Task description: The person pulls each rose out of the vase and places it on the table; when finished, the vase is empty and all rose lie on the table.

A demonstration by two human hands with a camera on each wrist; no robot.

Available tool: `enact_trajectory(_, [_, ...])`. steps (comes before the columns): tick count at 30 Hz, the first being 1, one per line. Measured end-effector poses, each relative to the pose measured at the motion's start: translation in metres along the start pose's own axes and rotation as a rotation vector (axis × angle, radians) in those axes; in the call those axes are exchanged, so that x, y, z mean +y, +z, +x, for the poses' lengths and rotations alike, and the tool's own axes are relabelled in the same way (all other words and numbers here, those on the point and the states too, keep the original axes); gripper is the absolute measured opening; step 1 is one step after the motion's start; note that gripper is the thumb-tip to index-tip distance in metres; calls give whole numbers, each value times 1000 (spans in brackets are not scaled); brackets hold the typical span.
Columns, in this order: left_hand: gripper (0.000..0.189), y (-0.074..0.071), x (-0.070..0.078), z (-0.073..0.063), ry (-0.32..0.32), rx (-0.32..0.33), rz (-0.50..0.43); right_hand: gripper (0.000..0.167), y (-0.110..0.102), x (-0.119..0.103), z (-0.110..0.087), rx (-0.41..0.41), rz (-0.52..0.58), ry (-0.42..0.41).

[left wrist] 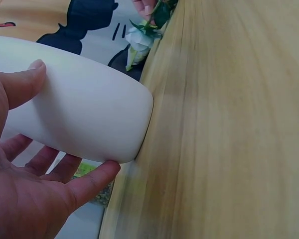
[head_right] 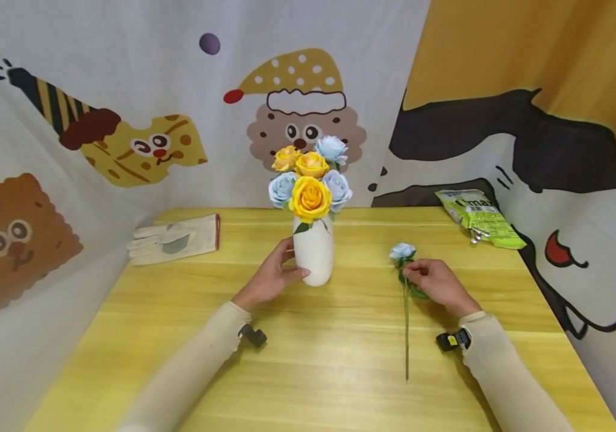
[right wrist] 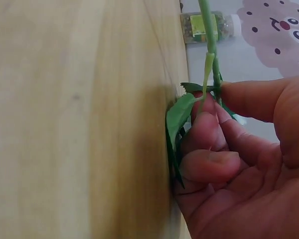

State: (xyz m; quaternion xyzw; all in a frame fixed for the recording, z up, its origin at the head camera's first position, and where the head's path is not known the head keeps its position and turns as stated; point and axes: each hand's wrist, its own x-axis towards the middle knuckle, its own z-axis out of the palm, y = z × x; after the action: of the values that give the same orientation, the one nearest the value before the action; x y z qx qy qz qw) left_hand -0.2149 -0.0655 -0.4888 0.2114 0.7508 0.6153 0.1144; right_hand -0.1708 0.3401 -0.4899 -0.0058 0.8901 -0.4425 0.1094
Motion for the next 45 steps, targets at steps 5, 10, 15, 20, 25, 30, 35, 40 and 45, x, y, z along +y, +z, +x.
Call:
enact_trajectory(5, [75, 0, 1, 0, -3, -2, 4, 46, -1, 0, 0, 10, 7, 3])
enact_trajectory(10, [75, 0, 1, -1, -5, -2, 1, 45, -3, 0, -1, 3, 11, -5])
enact_trajectory(15, [75, -1, 2, -1, -9, -6, -3, 45, -10, -6, -4, 39, 17, -16])
enact_trajectory(20, [75, -1, 4, -1, -3, -8, -4, 46, -17, -26, -8, 96, -1, -52])
enact_trajectory(25, [79, -1, 3, -1, -3, -15, -42, 44, -22, -57, -10, 145, -26, -120])
enact_trajectory(30, [89, 0, 2, 2, -20, 4, -14, 34, -19, -93, -11, 178, 6, -212])
enact_trajectory(35, [92, 3, 3, 5, -33, 32, 47, 31, -9, -131, -11, 192, 59, -254])
enact_trajectory(40, [91, 4, 4, 6, -34, 38, 55, 28, 0, -161, -8, 195, 94, -329])
enact_trajectory(45, [90, 5, 5, 6, -35, 34, 55, 21, 8, -183, -5, 193, 128, -423])
